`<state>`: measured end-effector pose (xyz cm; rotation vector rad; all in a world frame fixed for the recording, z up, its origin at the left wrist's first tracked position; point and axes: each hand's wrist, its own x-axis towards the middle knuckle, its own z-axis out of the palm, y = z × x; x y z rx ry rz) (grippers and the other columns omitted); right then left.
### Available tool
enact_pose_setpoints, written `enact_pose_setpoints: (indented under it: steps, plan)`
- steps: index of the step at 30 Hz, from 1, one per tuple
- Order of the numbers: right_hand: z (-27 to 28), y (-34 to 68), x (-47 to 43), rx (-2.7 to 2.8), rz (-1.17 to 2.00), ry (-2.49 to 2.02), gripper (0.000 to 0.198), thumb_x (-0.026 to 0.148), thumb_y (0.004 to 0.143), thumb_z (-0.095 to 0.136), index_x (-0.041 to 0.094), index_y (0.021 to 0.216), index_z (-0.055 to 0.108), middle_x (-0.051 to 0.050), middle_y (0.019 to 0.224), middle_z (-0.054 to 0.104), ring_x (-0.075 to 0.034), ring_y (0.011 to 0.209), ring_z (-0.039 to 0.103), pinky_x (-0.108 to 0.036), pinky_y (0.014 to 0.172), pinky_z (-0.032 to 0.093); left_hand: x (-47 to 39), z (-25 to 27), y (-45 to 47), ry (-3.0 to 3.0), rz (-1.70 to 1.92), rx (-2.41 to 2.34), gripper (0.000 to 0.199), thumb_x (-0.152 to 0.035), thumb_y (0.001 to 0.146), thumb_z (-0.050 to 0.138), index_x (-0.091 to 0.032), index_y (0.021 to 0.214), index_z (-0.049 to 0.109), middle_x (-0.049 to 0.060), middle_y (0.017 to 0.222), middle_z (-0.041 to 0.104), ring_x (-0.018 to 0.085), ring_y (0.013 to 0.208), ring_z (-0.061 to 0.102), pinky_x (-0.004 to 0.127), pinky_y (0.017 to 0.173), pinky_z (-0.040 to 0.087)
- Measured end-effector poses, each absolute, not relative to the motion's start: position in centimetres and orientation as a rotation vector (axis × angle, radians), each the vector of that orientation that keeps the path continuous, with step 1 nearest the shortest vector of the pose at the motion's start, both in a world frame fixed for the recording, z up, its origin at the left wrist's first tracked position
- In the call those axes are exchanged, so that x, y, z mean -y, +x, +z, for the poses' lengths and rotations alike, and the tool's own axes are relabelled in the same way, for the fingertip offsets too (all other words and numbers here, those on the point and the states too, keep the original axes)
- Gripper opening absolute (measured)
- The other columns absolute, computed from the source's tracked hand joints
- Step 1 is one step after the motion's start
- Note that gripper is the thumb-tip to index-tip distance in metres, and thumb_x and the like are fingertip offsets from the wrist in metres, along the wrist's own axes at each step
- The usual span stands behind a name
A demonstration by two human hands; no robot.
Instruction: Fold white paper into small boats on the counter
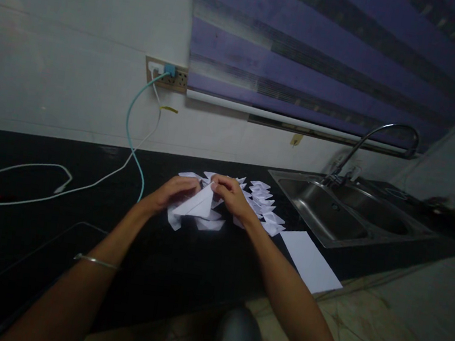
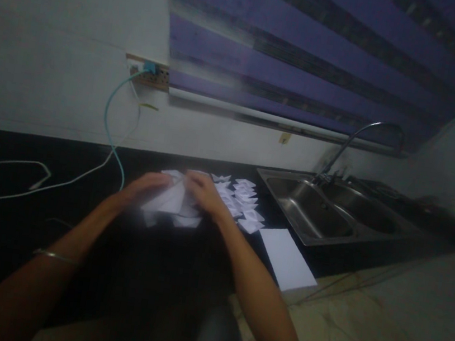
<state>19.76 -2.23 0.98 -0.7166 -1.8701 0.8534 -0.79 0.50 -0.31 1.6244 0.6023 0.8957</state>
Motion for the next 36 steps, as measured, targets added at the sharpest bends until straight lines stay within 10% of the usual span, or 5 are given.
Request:
enact_pose_setpoints:
  steps: [28,36]
  plan:
    - [0.0,17.9,2.1,1.816,0.327,-0.905,0.017,0.038,0.091,0.058,0.021,0.094,0.055,-0.004,0.095,0.054,-0.017,0.085,0.053,-0.03,0.071,0.044,1.2,-0.4,0.9,1.971,0.833,-0.874,0.018,-0.029,0.082,0.056,-0.017,0.07,0.06,-0.002,0.055,0.058,0.013,0.048,0.052,0.024,0.049,0.04]
    - [0.0,18.4,2.4,1.975,0.356,-1.107,0.036,0.048,0.085,0.065,0.023,0.099,0.044,0.004,0.073,0.051,-0.014,0.062,0.048,-0.027,0.059,0.035,0.1,-0.8,0.1,2.026,0.988,-1.06,0.011,-0.026,0.081,0.056,-0.018,0.077,0.063,-0.001,0.054,0.061,0.014,0.045,0.056,0.024,0.044,0.04]
